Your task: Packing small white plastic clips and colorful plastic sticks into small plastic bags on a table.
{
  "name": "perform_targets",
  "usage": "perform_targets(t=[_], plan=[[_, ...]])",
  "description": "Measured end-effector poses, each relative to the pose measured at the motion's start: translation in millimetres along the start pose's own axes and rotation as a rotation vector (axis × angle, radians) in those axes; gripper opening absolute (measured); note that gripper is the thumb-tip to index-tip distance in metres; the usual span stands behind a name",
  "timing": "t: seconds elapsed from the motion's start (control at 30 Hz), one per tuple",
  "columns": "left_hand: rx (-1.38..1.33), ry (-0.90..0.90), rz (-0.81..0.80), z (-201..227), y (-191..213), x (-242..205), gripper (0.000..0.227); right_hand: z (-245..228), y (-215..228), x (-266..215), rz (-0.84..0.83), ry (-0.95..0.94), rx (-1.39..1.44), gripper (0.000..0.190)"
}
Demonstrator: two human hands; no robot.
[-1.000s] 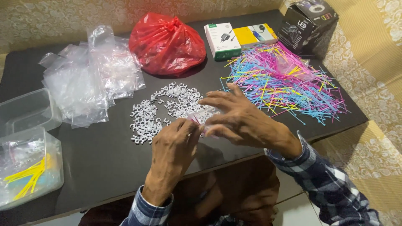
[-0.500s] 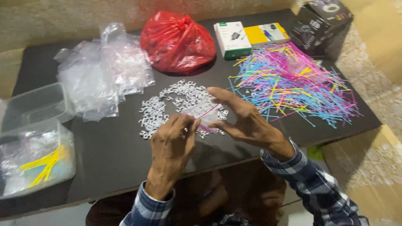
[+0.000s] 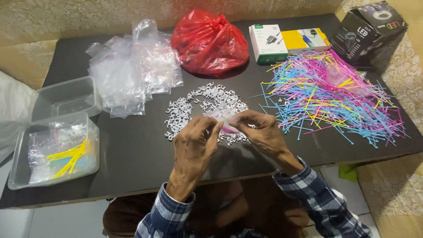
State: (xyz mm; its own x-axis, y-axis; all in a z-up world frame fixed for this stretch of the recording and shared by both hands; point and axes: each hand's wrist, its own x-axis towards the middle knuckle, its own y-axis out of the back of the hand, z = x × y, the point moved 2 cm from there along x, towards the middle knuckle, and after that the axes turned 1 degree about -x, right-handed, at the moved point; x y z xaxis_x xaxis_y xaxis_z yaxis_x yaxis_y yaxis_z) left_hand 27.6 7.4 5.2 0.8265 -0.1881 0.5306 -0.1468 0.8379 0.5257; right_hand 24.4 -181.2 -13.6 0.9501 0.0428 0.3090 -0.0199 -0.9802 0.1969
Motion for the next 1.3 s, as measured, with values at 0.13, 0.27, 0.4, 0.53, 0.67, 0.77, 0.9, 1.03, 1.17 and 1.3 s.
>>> perform_targets(t=[0.13, 0.27, 0.4, 0.53, 0.67, 0.77, 0.9, 1.03, 1.17, 1.3], plan=[[-0.013, -0.001, 0.032, 1.6, 8.7, 0.7, 0.011, 5.3, -2.8, 5.6, 0.008, 0.018, 0.043, 0.008], [-0.085, -0.023, 0.159, -9.1, 13.4, -0.4, 0.055, 7.8, -8.6, 12.2, 0.004, 0.025, 0.164, 0.008], [-0.293, 0.243, 0.141, -32.1, 17.7, -5.8, 0.093, 13.6, -15.5, 19.4, -0.006, 0.000, 0.217, 0.009], [-0.440, 0.284, 0.089, -89.3, -12.0, -12.3, 0.052, 38.3, -30.0, 29.8, -0.028, -0.023, 0.350, 0.010], [-0.638, 0.321, 0.111, -111.5, -19.2, -12.2, 0.015, 71.0, -41.1, 44.0, -0.043, -0.012, 0.369, 0.021], [-0.682, 0.332, 0.138, -123.8, -19.7, -11.7, 0.014, 80.1, -51.6, 47.6, -0.084, -0.054, 0.360, 0.033], [-0.771, 0.348, 0.173, -141.9, -25.6, -15.6, 0.025, 75.9, -64.8, 48.8, -0.103, -0.131, 0.379, 0.025], [-0.813, 0.406, 0.168, -139.1, -20.8, -16.1, 0.018, 87.8, -72.5, 47.0, -0.110, -0.175, 0.413, 0.028], [-0.825, 0.430, 0.192, -142.4, -20.5, -19.0, 0.017, 76.5, -81.9, 42.5, -0.167, -0.196, 0.323, 0.037], [-0.784, 0.387, 0.227, -145.2, -17.3, -18.6, 0.013, 77.2, -82.8, 44.4, -0.171, -0.185, 0.252, 0.028]])
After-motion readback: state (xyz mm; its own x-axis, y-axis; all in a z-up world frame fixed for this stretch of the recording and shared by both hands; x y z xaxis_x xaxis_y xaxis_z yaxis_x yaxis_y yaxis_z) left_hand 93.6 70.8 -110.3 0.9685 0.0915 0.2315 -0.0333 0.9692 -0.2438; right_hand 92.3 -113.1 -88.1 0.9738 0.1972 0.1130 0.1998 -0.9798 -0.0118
